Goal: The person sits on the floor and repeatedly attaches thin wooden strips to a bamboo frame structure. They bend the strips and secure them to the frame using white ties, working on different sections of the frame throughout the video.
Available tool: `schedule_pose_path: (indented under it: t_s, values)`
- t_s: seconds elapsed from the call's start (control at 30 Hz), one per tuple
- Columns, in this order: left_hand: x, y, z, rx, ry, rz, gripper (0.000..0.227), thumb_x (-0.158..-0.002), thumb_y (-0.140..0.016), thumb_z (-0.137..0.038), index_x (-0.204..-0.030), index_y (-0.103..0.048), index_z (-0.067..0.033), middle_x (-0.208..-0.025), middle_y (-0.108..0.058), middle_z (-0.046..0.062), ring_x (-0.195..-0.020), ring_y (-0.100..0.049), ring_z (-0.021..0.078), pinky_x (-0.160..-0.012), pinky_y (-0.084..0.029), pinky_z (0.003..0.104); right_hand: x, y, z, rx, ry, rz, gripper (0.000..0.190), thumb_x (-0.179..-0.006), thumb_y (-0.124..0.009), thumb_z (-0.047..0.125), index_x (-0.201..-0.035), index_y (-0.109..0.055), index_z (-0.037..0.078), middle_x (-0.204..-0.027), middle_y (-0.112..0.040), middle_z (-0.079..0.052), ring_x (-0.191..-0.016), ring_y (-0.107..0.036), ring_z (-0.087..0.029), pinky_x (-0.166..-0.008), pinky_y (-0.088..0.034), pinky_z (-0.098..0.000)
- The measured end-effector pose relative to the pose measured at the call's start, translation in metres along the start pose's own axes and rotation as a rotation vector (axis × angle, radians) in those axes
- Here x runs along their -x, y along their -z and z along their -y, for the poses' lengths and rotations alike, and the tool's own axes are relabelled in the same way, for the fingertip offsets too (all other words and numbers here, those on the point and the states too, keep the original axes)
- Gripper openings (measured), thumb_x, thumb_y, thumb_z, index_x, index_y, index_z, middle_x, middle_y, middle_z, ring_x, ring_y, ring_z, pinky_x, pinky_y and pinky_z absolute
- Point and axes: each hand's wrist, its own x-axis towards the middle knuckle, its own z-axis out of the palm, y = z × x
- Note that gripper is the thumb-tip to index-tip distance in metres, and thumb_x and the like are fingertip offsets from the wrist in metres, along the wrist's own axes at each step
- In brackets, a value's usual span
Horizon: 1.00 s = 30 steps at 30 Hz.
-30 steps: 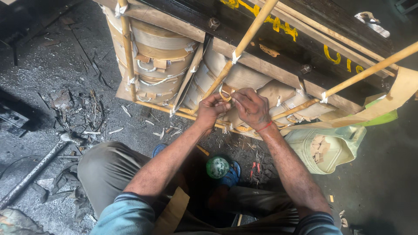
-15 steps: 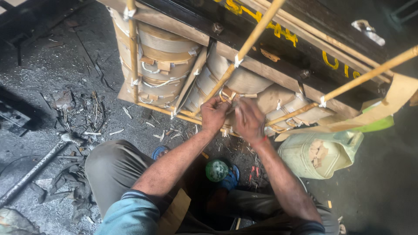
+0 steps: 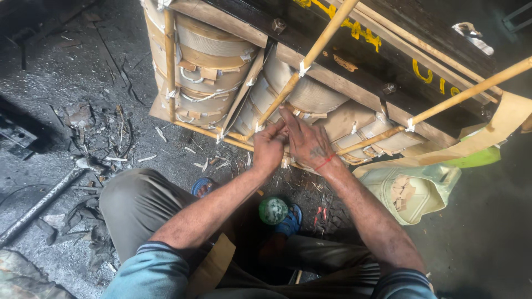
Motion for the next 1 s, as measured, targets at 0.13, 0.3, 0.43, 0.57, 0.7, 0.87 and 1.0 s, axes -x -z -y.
schedule_pose_path:
  t_s: [0.13, 0.3, 0.43, 0.57, 0.7, 0.87, 1.0]
  values:
    - [-0.016, 0.015, -0.001, -0.03, 0.111, 0.015, 0.035, -0.095, -0.053, 0.005, -0.125, -0.069, 0.0021, -0.102, -0.076, 0.011, -0.088, -0.072, 0.0176, -0.082, -0.061, 0.03, -0.013, -0.004, -0.012, -0.237, -0.078, 0.075, 0.062, -0.098, -0.054, -0.001, -0.154, -0.032, 0.012, -0.119, -0.07, -0.027, -0.099, -0.073, -0.044, -0.084, -0.062, -0.0491]
    - [-0.027, 0.025, 0.004, -0.067, 0.154, -0.009, 0.037, -0.094, -0.056, 0.006, -0.129, -0.07, 0.0025, -0.1, -0.075, 0.009, -0.086, -0.068, 0.0154, -0.076, -0.057, 0.03, -0.004, 0.007, -0.013, -0.266, -0.067, 0.029, 0.071, -0.093, -0.054, 0.0, -0.157, -0.022, 0.005, -0.125, -0.069, -0.027, -0.093, -0.071, -0.047, -0.084, -0.06, -0.0529]
    - [-0.021, 0.026, 0.014, 0.025, 0.118, 0.118, 0.055, -0.084, -0.064, 0.01, -0.138, -0.059, -0.0008, -0.113, -0.068, 0.005, -0.098, -0.067, 0.0152, -0.083, -0.06, 0.029, 0.056, 0.018, 0.002, -0.199, -0.302, -0.158, 0.051, -0.102, -0.044, -0.003, -0.15, -0.034, 0.008, -0.148, -0.057, -0.031, -0.083, -0.079, -0.027, -0.066, -0.068, -0.0363]
    - [-0.024, 0.016, 0.009, 0.102, 0.124, 0.201, 0.046, -0.085, -0.069, 0.005, -0.13, -0.062, -0.002, -0.11, -0.069, 0.006, -0.098, -0.066, 0.015, -0.086, -0.059, 0.03, 0.131, -0.003, 0.031, -0.458, -0.325, -0.286, 0.051, -0.105, -0.044, 0.0, -0.153, -0.031, 0.008, -0.131, -0.07, -0.017, -0.08, -0.074, -0.017, -0.062, -0.064, -0.0251]
    - [-0.026, 0.004, 0.012, -0.02, 0.174, 0.037, 0.019, -0.099, -0.072, -0.016, -0.099, -0.072, 0.0031, -0.088, -0.076, 0.009, -0.081, -0.071, 0.0155, -0.077, -0.058, 0.031, 0.204, -0.068, 0.082, -0.994, -0.676, 0.028, 0.072, -0.097, -0.054, 0.01, -0.159, -0.017, 0.011, -0.133, -0.065, -0.017, -0.095, -0.067, -0.02, -0.081, -0.059, -0.0331]
    - [-0.035, 0.005, 0.015, -0.306, -0.067, 0.055, 0.029, -0.101, -0.069, -0.026, -0.088, -0.073, -0.0006, -0.078, -0.074, 0.006, -0.07, -0.066, 0.0118, -0.065, -0.056, 0.029, 0.241, -0.158, 0.12, -1.287, -1.001, 0.41, 0.086, -0.094, -0.062, 0.042, -0.162, -0.014, 0.018, -0.136, -0.062, -0.019, -0.132, -0.052, -0.029, -0.114, -0.039, -0.043]
    - [-0.029, 0.004, 0.018, -0.247, -0.05, 0.028, 0.03, -0.096, -0.07, -0.033, -0.092, -0.075, -0.0033, -0.078, -0.074, 0.005, -0.069, -0.067, 0.0109, -0.061, -0.055, 0.027, 0.236, -0.204, 0.138, -1.42, -0.744, 0.374, 0.081, -0.112, -0.061, 0.049, -0.166, -0.019, 0.007, -0.166, -0.028, -0.011, -0.156, -0.021, -0.022, -0.127, -0.02, -0.0419]
